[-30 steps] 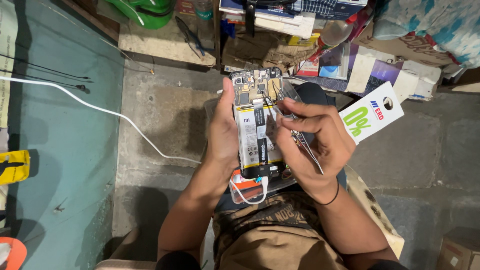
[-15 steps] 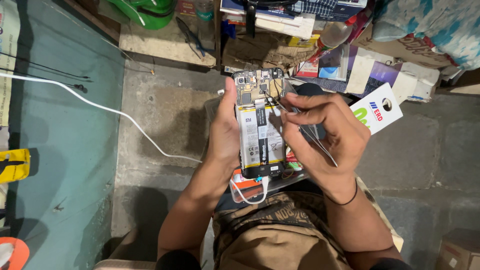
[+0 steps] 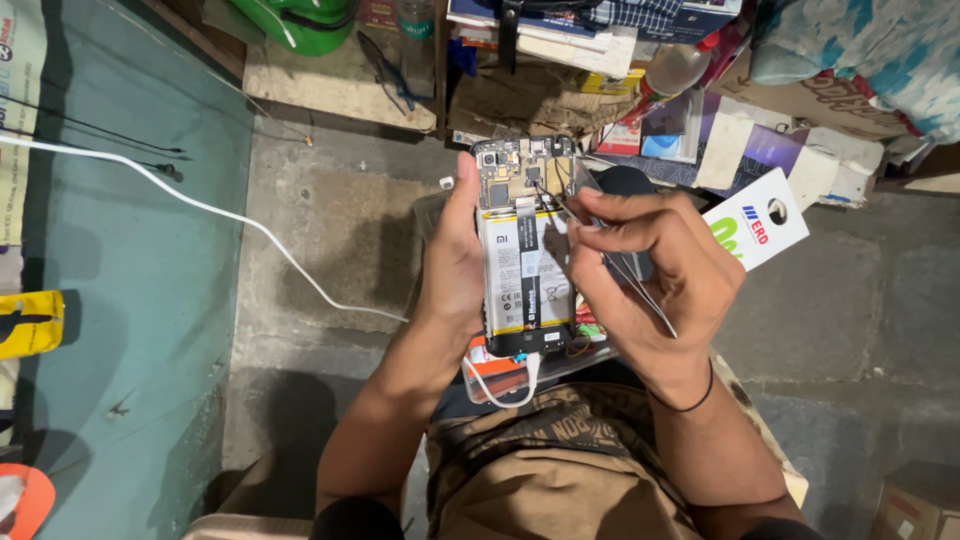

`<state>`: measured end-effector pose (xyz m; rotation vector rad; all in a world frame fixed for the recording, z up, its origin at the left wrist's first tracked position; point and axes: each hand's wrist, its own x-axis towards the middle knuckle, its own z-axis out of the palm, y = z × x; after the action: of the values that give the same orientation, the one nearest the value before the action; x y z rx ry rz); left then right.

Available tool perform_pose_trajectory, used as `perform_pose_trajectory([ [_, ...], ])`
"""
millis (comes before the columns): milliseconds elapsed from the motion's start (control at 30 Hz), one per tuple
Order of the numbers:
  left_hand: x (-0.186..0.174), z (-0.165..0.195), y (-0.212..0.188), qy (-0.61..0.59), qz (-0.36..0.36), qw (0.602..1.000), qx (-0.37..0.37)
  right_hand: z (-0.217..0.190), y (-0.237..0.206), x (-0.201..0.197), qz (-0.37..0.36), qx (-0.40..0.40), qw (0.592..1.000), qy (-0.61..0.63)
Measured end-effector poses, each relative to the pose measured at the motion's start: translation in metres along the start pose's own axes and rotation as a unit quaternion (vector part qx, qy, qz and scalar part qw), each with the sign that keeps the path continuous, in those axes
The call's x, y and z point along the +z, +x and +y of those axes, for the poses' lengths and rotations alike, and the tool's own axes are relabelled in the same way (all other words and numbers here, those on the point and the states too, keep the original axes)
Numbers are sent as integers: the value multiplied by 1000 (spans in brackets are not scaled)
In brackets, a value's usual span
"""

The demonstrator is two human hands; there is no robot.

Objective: The person uses tweezers to manipulate internal components of a disassembled smartphone, adjusting ribbon cables and connectors near the motherboard and battery. The device remains open throughout, and the person repeatedly repositions components without completing reassembly.

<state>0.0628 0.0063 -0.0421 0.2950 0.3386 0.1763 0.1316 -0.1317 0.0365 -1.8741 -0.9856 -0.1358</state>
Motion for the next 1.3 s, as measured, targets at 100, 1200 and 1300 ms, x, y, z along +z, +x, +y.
perform_pose_trajectory([
  [100, 0, -1, 0, -5, 4, 1000, -2, -1, 0, 0, 1, -7, 1000, -5],
  [1200, 13, 0, -5, -2, -2, 998, -67, 44, 65, -19, -166, -352, 882, -266],
  [1300, 13, 1, -4, 16, -5, 998, -56, 44, 64, -19, -161, -356, 881, -267],
])
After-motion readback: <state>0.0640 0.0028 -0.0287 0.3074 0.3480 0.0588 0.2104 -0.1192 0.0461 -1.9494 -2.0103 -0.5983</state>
